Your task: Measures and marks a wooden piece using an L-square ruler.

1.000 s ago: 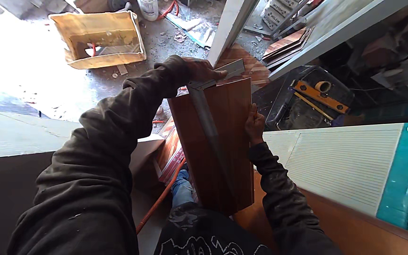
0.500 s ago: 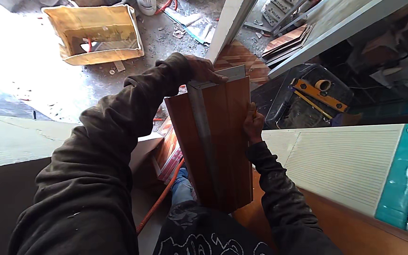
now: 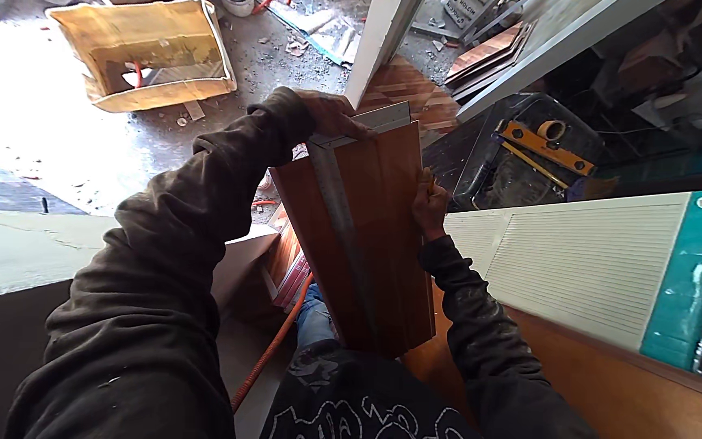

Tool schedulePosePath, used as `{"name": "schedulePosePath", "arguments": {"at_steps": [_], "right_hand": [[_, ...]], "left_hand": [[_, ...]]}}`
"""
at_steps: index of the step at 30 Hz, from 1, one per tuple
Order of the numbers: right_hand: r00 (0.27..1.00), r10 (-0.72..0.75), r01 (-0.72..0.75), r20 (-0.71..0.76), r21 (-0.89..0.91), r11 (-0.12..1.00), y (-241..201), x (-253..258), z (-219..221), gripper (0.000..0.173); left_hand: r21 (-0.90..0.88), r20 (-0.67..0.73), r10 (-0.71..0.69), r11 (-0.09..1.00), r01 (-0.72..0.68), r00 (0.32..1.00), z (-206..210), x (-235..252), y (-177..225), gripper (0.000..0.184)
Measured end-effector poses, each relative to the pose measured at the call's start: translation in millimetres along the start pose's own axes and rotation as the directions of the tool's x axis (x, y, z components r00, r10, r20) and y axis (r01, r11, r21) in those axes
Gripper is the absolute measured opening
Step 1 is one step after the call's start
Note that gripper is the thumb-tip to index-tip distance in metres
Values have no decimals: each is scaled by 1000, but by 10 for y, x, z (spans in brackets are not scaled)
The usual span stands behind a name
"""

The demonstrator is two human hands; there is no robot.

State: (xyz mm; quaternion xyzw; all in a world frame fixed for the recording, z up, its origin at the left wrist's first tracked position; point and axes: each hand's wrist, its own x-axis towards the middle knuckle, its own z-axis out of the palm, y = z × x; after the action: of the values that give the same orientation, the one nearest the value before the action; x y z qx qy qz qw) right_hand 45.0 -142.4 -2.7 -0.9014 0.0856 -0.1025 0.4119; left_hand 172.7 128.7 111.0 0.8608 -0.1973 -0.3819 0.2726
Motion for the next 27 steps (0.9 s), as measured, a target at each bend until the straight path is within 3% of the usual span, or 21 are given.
{"name": "schedulePosePath", "arguments": {"at_steps": [13,23,27], "right_hand": [[997,-80,79,-19,-42,996,92,-34,31,53],[998,-55,54,-24,-40,998,120,-40,45,55],[991,-58,47,-119,-90,995,100,-59,-32,49]], "left_hand": [[-52,6,-22,998,22,1000,8,-97,47,52],[-40,-5,-33,999,32,999,38,-74,71,51],[-49,-4,-42,998,42,999,53,-61,56,51]]}}
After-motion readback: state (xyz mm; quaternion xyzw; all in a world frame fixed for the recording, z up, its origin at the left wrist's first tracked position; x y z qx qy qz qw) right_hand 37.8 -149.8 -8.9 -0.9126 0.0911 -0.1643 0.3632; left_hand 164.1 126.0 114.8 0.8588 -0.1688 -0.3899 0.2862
